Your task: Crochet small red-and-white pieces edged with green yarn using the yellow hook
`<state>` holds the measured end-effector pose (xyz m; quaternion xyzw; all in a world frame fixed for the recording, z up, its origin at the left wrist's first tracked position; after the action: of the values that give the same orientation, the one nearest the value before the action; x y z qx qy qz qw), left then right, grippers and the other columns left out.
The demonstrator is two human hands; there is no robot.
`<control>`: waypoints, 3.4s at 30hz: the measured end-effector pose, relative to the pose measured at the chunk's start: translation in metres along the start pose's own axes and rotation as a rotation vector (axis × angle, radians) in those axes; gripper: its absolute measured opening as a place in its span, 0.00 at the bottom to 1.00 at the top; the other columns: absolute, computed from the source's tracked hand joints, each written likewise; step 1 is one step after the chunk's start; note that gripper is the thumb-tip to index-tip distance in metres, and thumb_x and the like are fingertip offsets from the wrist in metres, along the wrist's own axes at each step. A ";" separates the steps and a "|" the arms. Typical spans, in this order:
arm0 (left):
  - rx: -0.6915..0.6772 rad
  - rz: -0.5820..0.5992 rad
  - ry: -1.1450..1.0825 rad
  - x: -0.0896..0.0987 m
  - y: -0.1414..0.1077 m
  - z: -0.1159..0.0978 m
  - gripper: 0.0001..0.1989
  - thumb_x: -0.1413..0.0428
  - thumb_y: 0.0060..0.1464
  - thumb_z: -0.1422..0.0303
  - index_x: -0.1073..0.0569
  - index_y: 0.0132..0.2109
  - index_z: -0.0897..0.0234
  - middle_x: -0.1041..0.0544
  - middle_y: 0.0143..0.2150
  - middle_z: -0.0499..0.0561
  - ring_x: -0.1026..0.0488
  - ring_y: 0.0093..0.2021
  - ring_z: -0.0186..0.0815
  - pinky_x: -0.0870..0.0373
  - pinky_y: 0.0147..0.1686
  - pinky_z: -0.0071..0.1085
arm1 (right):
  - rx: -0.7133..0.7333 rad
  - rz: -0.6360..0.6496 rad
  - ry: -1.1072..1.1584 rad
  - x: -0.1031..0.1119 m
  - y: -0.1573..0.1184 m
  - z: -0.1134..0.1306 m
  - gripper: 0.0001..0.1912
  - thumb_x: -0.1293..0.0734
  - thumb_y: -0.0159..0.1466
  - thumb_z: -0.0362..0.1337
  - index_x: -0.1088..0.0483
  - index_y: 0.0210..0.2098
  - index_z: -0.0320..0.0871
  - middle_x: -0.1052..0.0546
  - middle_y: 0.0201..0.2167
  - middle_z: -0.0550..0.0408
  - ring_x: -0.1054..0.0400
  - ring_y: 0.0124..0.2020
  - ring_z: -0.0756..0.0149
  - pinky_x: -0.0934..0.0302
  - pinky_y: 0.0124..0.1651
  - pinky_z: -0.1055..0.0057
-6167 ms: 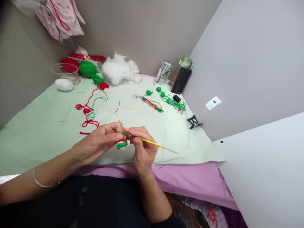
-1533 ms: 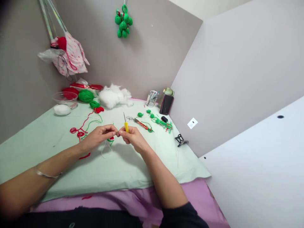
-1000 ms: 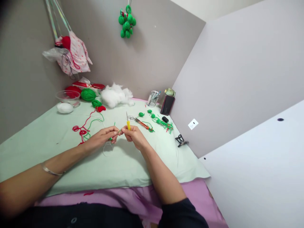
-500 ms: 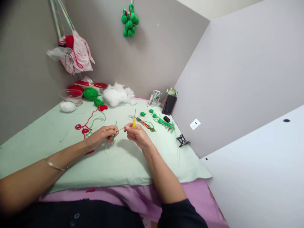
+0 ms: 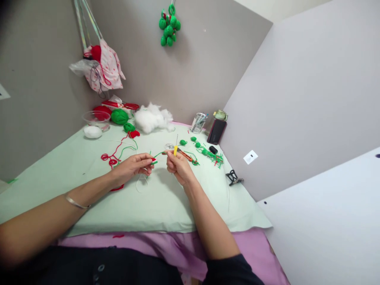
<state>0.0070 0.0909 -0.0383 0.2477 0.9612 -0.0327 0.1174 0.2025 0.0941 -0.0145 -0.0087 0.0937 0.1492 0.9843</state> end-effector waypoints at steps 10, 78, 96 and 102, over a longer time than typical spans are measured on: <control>-0.002 -0.021 0.002 -0.003 -0.001 -0.001 0.22 0.35 0.55 0.49 0.24 0.34 0.65 0.24 0.32 0.49 0.28 0.30 0.33 0.30 0.36 0.32 | 0.110 -0.064 -0.258 -0.011 -0.005 -0.003 0.22 0.21 0.52 0.45 0.25 0.42 0.44 0.25 0.31 0.61 0.44 0.25 0.75 0.55 0.27 0.72; -0.069 0.019 -0.273 0.001 -0.002 -0.009 0.08 0.35 0.55 0.68 0.25 0.34 0.66 0.19 0.38 0.51 0.21 0.39 0.36 0.26 0.51 0.38 | 0.185 0.105 -0.747 0.002 -0.003 0.008 0.28 0.35 0.66 0.59 0.20 0.39 0.39 0.38 0.23 0.61 0.50 0.26 0.71 0.52 0.31 0.70; -0.057 0.014 -0.213 -0.002 -0.004 -0.010 0.11 0.33 0.54 0.65 0.27 0.35 0.65 0.22 0.38 0.50 0.21 0.41 0.37 0.26 0.54 0.41 | 0.345 -0.268 -0.701 0.022 0.011 -0.006 0.24 0.31 0.63 0.56 0.24 0.45 0.43 0.25 0.42 0.48 0.33 0.43 0.59 0.38 0.44 0.65; -0.078 -0.029 -0.111 0.000 -0.002 -0.007 0.13 0.33 0.55 0.59 0.25 0.36 0.64 0.23 0.37 0.49 0.24 0.41 0.37 0.26 0.48 0.37 | 0.249 0.025 -0.602 0.006 0.006 -0.008 0.28 0.29 0.62 0.56 0.26 0.55 0.45 0.20 0.44 0.49 0.26 0.36 0.64 0.32 0.40 0.66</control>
<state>0.0045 0.0901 -0.0310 0.2269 0.9571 -0.0108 0.1797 0.2046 0.1013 -0.0238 0.1576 -0.1838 0.1445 0.9594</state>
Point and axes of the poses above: each hand's wrist, its own y-axis towards the middle knuckle, its own x-axis out of the back of the hand, z = x × y, the point moved 2 cm from there along y, towards the middle knuckle
